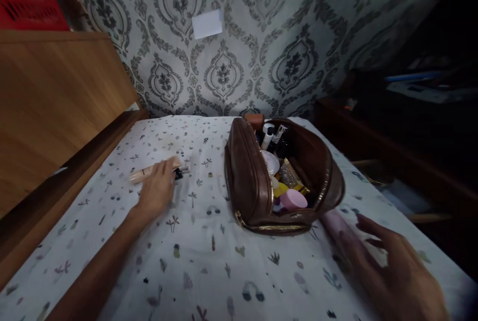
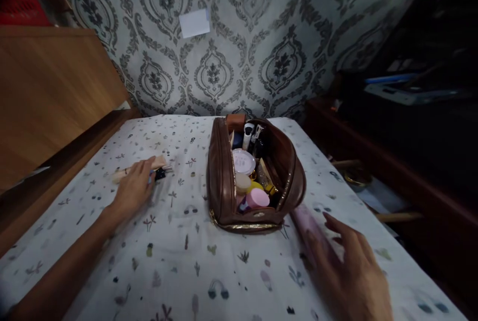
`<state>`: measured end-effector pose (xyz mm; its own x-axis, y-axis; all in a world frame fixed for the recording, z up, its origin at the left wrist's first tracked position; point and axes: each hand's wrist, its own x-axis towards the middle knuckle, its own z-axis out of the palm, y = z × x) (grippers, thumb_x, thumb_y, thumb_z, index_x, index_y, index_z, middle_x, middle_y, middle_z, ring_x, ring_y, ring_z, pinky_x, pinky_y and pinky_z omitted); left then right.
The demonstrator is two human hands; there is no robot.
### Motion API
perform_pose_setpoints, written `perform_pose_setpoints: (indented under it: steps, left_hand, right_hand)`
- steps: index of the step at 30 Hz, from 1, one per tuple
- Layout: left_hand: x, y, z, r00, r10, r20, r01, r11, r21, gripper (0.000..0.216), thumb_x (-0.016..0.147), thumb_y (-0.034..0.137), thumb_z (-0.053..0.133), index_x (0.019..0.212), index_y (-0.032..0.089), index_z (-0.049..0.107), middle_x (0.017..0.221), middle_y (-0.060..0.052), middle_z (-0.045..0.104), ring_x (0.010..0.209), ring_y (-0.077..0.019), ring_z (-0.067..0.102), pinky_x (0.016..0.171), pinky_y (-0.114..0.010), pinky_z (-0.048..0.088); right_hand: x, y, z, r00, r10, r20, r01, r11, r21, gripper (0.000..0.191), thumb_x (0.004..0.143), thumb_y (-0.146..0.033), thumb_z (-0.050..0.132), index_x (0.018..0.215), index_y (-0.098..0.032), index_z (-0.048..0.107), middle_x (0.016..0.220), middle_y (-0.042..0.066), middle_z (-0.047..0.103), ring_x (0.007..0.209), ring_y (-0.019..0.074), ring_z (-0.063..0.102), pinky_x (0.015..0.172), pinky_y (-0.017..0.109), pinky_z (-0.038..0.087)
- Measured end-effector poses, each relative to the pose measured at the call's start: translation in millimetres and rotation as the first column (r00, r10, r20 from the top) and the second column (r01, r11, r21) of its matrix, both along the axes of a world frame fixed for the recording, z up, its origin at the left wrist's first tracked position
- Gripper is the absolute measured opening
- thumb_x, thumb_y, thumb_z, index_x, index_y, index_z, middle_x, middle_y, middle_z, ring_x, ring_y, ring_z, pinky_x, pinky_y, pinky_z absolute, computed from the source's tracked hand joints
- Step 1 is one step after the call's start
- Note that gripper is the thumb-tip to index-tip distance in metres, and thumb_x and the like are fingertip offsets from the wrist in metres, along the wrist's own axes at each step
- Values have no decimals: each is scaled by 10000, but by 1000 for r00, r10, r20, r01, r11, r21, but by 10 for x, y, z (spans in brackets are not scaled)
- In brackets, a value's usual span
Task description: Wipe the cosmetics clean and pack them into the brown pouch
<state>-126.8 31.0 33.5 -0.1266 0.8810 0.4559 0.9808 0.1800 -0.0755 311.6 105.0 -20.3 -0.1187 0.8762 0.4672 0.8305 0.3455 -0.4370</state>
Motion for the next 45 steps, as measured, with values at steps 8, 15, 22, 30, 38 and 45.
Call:
perform_pose_setpoints:
  steps: [8,15,22,30,38,45]
  left_hand:
    - [21,-406,-56,984,172,-49,-179,943,-281,469,988,256,318,1409,114,465,1275,-185,610,1180,-321,578,755,-419,579]
    - [-227,-350,-82,991,121,49,-101,948,-302,476,901,427,382,1202,171,647,1129,-181,677,1088,-368,629,707,-438,572]
    - [-106,-208,31,631,23,776,7,999,-35,493,696,611,674,1018,239,705,1067,-89,752,1057,-342,684,883,-410,569]
    - [687,-190,126,88,16,996,110,994,-26,613,752,623,703,1195,209,612,898,-41,722,740,-228,700,629,-321,588]
    - [728,-287,-163,734,-431,524,241,888,393,344,936,358,550,1241,207,498,1095,-91,585,1017,-221,601,883,-367,536]
    - [684,-275,-212,889,-432,150,369,872,321,203,978,236,468,1150,219,574,1099,-94,560,1014,-227,569,834,-352,533]
  right_hand:
    - [-377,-510,291,904,414,-105,-389,900,199,183,946,-243,571,1122,-248,620,850,58,738,697,190,710,634,287,556]
    - [-1512,-658,344,564,769,-302,-808,589,-12,249,899,-148,508,1078,-152,681,815,75,727,735,173,680,714,267,543]
    - [-2175,-613,272,499,449,-742,-850,419,-318,451,878,-303,589,1289,-117,591,1151,144,678,989,220,667,859,346,544]
    - [-2279,-574,31,136,-43,-990,-960,240,-142,727,573,-722,798,1023,-182,611,805,-22,583,718,115,562,659,258,509]
    - [-2203,-504,92,211,-34,-977,-913,352,-209,490,666,-530,813,950,-196,594,749,-42,559,639,107,535,603,236,447]
    - [-2164,-535,98,317,177,-932,-916,312,-253,399,763,-458,734,1008,-171,603,722,-51,518,609,85,462,558,216,383]
